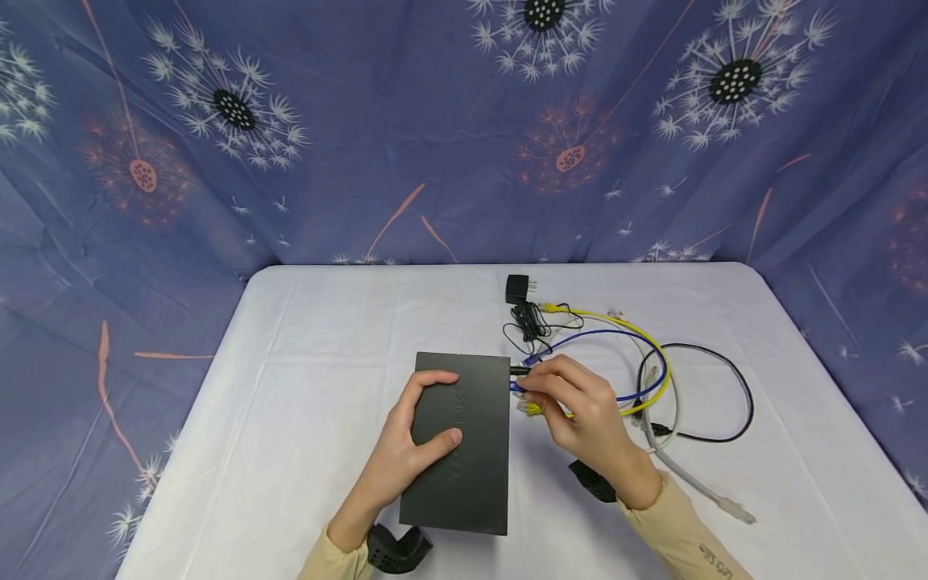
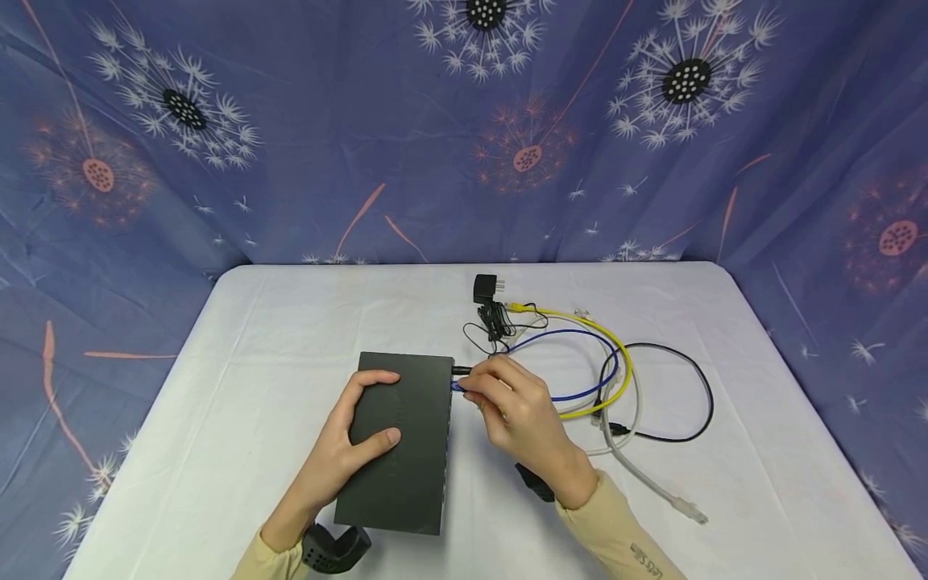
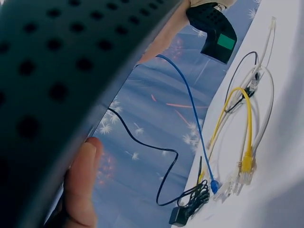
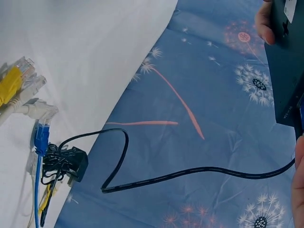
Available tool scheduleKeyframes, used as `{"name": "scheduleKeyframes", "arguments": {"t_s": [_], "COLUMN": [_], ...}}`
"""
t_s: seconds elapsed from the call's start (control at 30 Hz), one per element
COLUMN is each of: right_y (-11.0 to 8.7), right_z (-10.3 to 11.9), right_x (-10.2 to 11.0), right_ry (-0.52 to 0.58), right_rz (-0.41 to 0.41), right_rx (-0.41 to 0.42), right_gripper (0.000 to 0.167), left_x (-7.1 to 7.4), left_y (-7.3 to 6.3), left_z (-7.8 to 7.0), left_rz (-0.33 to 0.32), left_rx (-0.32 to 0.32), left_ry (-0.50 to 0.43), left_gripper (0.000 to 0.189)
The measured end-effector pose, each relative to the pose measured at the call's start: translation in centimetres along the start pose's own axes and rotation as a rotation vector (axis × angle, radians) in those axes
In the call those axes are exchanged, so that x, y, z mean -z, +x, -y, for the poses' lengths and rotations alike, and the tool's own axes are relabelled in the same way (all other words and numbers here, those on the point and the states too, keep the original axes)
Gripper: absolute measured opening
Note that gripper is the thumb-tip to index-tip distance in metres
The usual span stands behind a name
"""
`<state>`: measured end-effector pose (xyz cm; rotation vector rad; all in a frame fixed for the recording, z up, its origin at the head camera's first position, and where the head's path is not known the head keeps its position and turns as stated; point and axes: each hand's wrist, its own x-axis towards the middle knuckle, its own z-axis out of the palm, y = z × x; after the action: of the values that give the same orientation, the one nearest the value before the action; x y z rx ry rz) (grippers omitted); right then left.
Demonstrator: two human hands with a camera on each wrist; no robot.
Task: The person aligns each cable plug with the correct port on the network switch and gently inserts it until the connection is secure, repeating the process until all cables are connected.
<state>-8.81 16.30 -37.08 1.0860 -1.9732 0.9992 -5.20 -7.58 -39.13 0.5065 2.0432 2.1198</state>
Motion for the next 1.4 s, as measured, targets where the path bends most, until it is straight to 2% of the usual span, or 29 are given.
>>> {"name": "scheduleKeyframes", "arguments": {"t_s": [0.07,0.17,0.3,0.47,0.8,1.23,1.4], "right_y": [0.0,0.0,0.1,0.3,0.3,-1.4,-2.5], "right_z": [0.1,0.0,-0.2,-0.5,-0.7,-1.1,-1.5], "right_x": [0.0,0.0,-0.1,0.1,1.1,1.9,1.8], "right_ry": [0.006,0.000,-0.010,-0.027,-0.019,-0.055,-0.047], "right_rz": [0.007,0.007,0.010,0.008,-0.059,-0.101,-0.090], "right_rx": [-0.008,-0.011,-0.022,-0.029,-0.014,-0.064,-0.089], "right_gripper": [0.006,0.013,0.020,0.022,0.027,0.030,0.031], "left_x": [0.0,0.1,0.0,0.0,0.7,1.3,1.5], "left_y": [0.0,0.0,0.1,0.4,0.7,1.0,1.0], "left_z": [-0.1,-0.1,0.1,0.4,0.6,1.2,1.3], "left_rz": [-0.006,-0.022,-0.061,-0.128,-0.212,-0.270,-0.291], "left_rx": [0.008,0.017,0.002,-0.032,-0.024,-0.004,-0.005], "left_ry": [-0.004,-0.014,-0.031,-0.029,-0.038,-0.050,-0.046], "left_gripper": [0.053,0.052,0.052,0.052,0.054,0.054,0.054]}}
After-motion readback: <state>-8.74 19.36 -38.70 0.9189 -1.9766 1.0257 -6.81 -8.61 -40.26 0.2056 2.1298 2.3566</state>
